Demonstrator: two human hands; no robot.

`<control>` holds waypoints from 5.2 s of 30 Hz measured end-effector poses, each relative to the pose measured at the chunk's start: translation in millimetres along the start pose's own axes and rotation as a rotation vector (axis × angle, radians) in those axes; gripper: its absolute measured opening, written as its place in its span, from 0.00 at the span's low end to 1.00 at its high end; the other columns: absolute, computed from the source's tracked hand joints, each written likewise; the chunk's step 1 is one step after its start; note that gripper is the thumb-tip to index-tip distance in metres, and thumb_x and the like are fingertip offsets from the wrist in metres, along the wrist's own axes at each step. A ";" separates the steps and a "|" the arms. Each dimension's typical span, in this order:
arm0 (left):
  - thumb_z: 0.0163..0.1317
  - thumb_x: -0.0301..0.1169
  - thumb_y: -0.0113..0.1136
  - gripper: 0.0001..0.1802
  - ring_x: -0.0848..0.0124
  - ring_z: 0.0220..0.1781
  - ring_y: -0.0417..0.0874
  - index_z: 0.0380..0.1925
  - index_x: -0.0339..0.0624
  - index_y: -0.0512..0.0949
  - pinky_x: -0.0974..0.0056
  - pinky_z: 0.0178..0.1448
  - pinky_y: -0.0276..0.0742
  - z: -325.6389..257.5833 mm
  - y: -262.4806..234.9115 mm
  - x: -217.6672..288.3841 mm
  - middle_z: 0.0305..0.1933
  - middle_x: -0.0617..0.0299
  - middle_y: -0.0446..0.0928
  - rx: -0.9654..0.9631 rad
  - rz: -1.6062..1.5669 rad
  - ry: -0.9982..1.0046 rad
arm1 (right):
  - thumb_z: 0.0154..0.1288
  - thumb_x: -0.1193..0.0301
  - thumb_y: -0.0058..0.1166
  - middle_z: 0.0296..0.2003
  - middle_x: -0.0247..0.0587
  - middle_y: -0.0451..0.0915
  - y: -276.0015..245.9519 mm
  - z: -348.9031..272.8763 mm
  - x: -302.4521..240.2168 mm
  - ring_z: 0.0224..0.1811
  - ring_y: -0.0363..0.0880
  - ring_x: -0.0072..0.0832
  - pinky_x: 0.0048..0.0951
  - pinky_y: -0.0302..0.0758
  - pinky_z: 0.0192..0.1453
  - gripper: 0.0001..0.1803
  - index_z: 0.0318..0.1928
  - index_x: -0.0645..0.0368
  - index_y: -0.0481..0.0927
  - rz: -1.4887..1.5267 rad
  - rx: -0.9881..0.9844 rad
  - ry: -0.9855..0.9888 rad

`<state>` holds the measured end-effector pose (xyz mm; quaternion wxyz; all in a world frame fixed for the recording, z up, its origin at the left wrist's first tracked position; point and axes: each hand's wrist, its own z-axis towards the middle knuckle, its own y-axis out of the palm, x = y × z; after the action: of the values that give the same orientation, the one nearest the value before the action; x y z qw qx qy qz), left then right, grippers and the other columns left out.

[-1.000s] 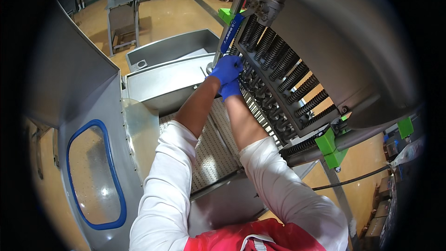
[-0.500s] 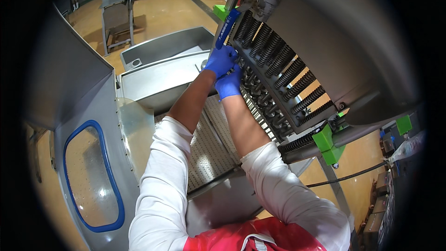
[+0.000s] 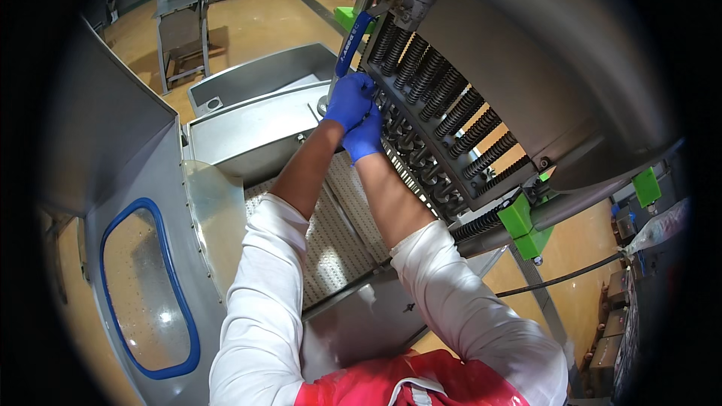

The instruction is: The person uses a blue torque wrench to tighten bolts on a vertical metal assembly with springs. They then switch to a small metal tool to adjust components within the machine's internal structure. The person works methodically, moving between different sections of the machinery to secure various parts.

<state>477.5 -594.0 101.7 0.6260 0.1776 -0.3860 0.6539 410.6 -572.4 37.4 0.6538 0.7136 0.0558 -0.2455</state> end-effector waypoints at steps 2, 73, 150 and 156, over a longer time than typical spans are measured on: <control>0.61 0.30 0.63 0.08 0.51 0.46 0.85 0.36 0.36 0.83 0.55 0.53 0.78 -1.1 -10.3 -6.1 0.39 0.47 0.83 0.003 -0.009 -0.026 | 0.75 0.48 0.38 0.63 0.45 0.75 12.6 -10.4 9.3 0.64 0.75 0.38 0.41 0.70 0.70 0.31 0.65 0.56 0.72 0.025 0.065 0.050; 0.52 0.27 0.59 0.04 0.54 0.37 0.83 0.29 0.43 0.81 0.55 0.43 0.80 -355.6 20.5 115.1 0.29 0.51 0.79 -0.790 -0.280 0.640 | 0.68 0.37 0.53 0.23 0.20 0.71 10.2 3.3 -0.3 0.25 0.70 0.17 0.24 0.69 0.31 0.26 0.37 0.47 0.76 0.148 0.211 0.157; 0.67 0.32 0.53 0.11 0.48 0.41 0.82 0.44 0.41 0.79 0.50 0.45 0.80 -303.5 -65.7 113.0 0.39 0.48 0.80 -1.119 -0.112 0.558 | 0.70 0.64 0.54 0.29 0.25 0.74 5.4 -20.5 -3.5 0.32 0.74 0.20 0.30 0.75 0.40 0.07 0.33 0.50 0.75 0.060 0.033 0.120; 0.66 0.31 0.53 0.07 0.48 0.38 0.81 0.38 0.42 0.78 0.48 0.42 0.79 -304.0 -57.4 115.9 0.34 0.48 0.78 -1.031 -0.189 0.581 | 0.70 0.63 0.56 0.28 0.25 0.74 -4.7 -22.1 1.8 0.33 0.74 0.21 0.31 0.74 0.41 0.07 0.34 0.49 0.77 0.024 0.032 0.115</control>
<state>590.9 -298.7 6.6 0.7668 -0.3016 -0.4492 0.3454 416.5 -551.0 32.9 0.6410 0.7373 0.0808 -0.1973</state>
